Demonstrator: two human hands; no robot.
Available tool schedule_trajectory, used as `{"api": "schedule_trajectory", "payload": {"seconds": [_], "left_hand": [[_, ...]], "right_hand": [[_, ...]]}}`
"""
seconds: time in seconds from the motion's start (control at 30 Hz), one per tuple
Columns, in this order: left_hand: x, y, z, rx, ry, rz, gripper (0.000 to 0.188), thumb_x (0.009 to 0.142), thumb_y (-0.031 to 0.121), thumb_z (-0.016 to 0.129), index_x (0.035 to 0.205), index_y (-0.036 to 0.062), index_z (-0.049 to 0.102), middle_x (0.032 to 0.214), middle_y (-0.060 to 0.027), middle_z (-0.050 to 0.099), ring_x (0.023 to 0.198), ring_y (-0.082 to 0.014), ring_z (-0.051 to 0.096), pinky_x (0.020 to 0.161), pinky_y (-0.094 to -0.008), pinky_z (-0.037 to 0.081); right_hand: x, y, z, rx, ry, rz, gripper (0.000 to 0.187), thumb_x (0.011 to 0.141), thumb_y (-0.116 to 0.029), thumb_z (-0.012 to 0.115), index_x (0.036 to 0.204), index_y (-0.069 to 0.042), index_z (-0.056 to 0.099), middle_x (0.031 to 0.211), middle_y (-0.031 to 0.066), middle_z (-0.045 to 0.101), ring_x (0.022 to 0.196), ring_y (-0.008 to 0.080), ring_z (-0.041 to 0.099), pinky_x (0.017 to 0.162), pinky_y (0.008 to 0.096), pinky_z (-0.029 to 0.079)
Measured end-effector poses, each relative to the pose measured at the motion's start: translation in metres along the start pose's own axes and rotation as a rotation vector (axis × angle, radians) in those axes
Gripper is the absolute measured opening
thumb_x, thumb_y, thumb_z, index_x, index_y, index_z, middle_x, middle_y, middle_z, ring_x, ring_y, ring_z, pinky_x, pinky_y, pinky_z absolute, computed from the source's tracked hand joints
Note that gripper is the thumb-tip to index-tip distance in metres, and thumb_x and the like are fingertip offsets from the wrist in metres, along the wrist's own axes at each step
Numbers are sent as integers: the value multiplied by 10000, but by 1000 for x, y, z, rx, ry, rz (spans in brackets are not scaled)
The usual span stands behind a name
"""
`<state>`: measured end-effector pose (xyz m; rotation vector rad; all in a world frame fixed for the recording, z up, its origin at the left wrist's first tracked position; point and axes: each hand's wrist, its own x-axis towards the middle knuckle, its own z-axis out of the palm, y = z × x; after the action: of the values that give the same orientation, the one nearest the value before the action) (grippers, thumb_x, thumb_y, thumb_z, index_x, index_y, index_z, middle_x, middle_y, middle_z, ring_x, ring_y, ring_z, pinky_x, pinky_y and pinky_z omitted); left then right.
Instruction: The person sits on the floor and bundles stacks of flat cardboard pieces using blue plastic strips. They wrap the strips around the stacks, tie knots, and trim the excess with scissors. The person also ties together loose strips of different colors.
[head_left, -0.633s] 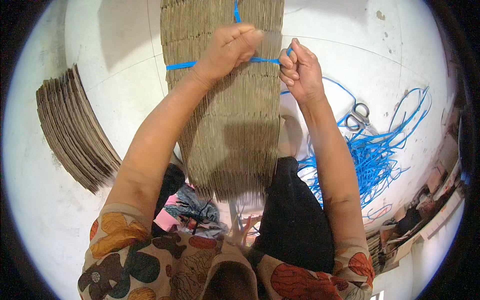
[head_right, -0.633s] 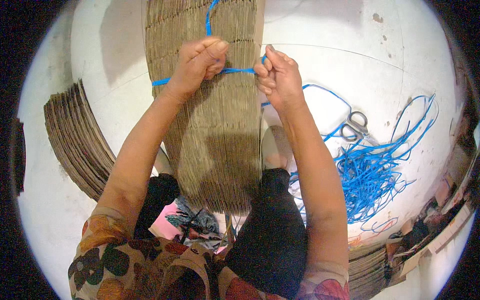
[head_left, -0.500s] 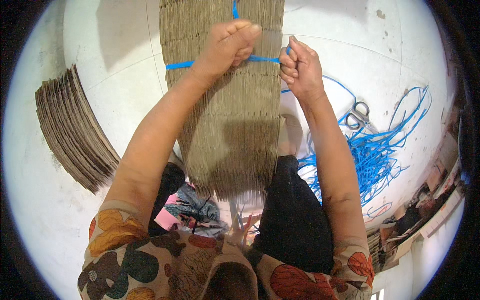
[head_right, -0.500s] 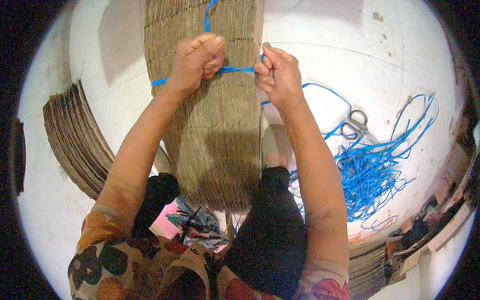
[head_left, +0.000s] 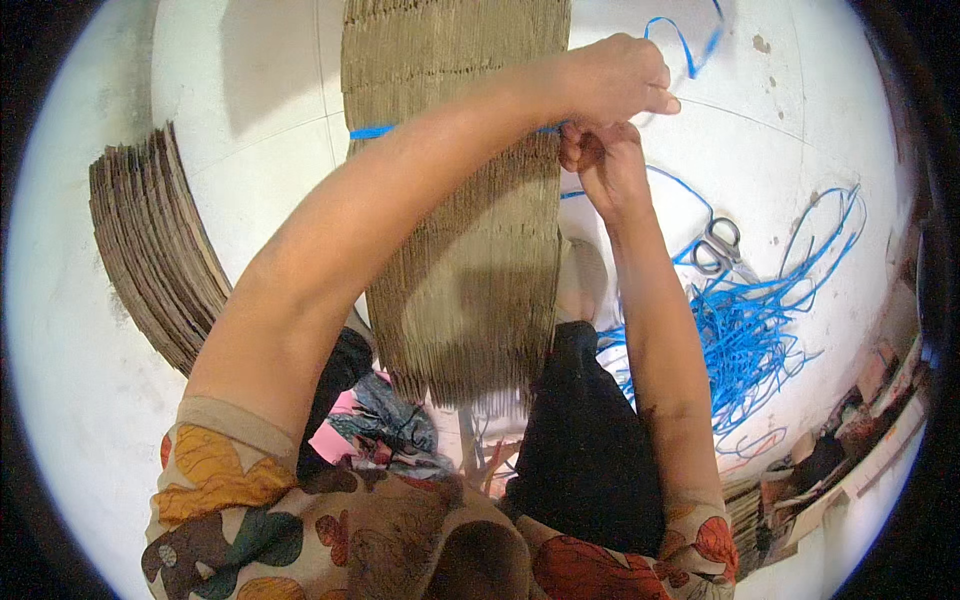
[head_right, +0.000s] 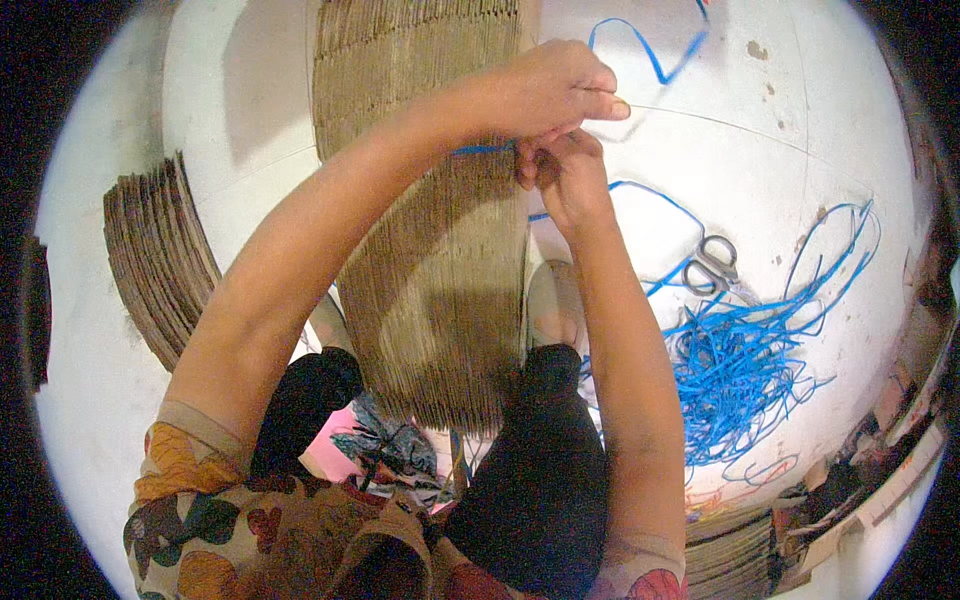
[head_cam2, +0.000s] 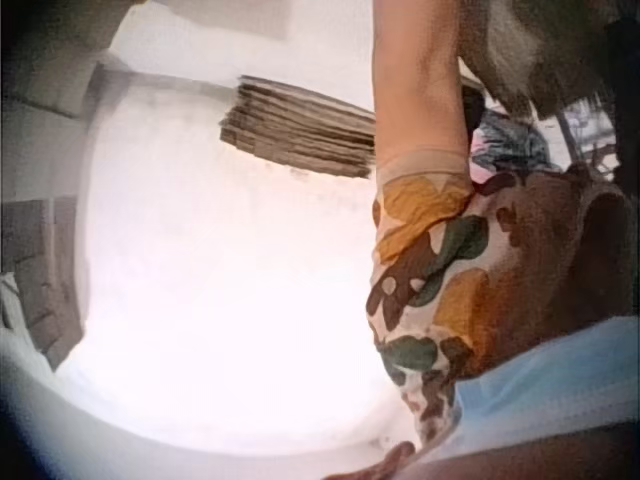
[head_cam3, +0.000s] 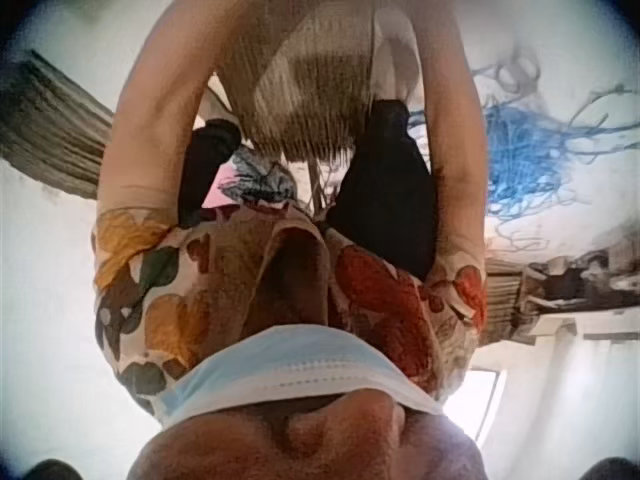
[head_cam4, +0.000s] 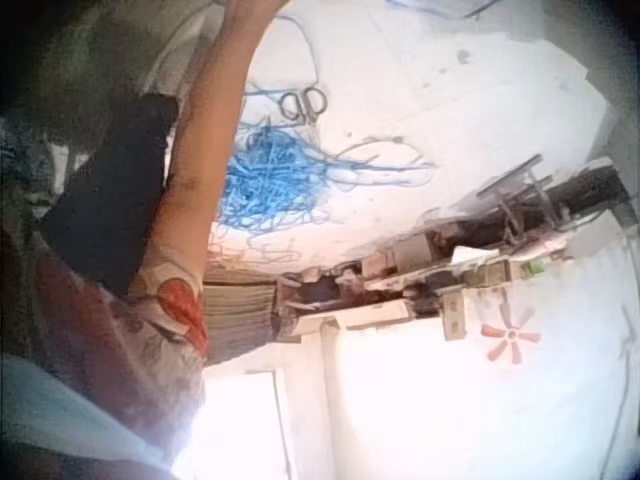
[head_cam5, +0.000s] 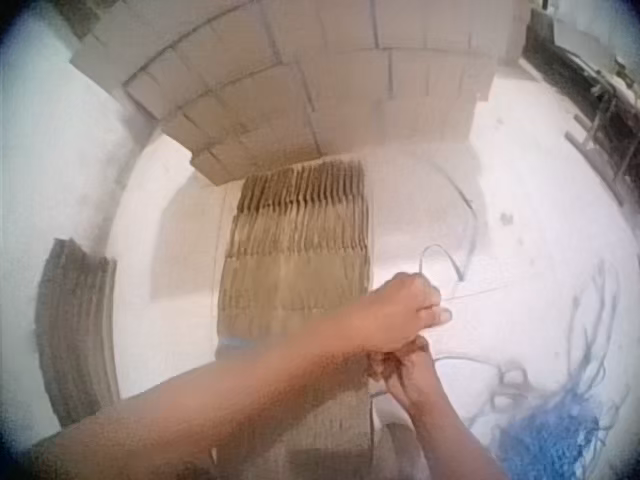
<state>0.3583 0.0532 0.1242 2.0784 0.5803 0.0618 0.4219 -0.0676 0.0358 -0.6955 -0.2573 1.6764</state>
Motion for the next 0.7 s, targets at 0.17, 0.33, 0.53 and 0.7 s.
{"api": "schedule_trajectory", "payload": {"seconds": [0.17,0.33,0.53,0.7], "left_hand": [[27,7,14,375,-100,31,361,798,335,576,734,-19,611,676,-191,608,639,-316,611,588,-427,463],[-5,12,-23,183,433,274,290,739,257,638,895,13,650,814,-186,623,769,-236,608,707,-348,456],[-92,-24,-19,-227,268,-288,294,801,218,621,1049,59,628,667,-9,582,593,-64,535,557,-227,456],[-86,-32,15,42,258,-78,256,807,158,579,1033,46,627,688,-36,592,622,-89,527,591,-249,444]], "right_hand": [[-10,-3,34,-277,250,-144,173,797,-46,608,933,47,554,715,60,573,563,145,499,515,260,394],[-11,-6,34,-119,242,-68,183,827,-70,587,963,48,561,707,90,588,583,159,537,530,259,426],[-12,-11,5,-10,74,32,168,820,-35,578,951,70,575,802,139,619,670,192,600,623,274,503],[-12,-13,6,-126,70,26,103,759,42,600,857,72,612,850,142,628,707,190,605,642,265,504]]}}
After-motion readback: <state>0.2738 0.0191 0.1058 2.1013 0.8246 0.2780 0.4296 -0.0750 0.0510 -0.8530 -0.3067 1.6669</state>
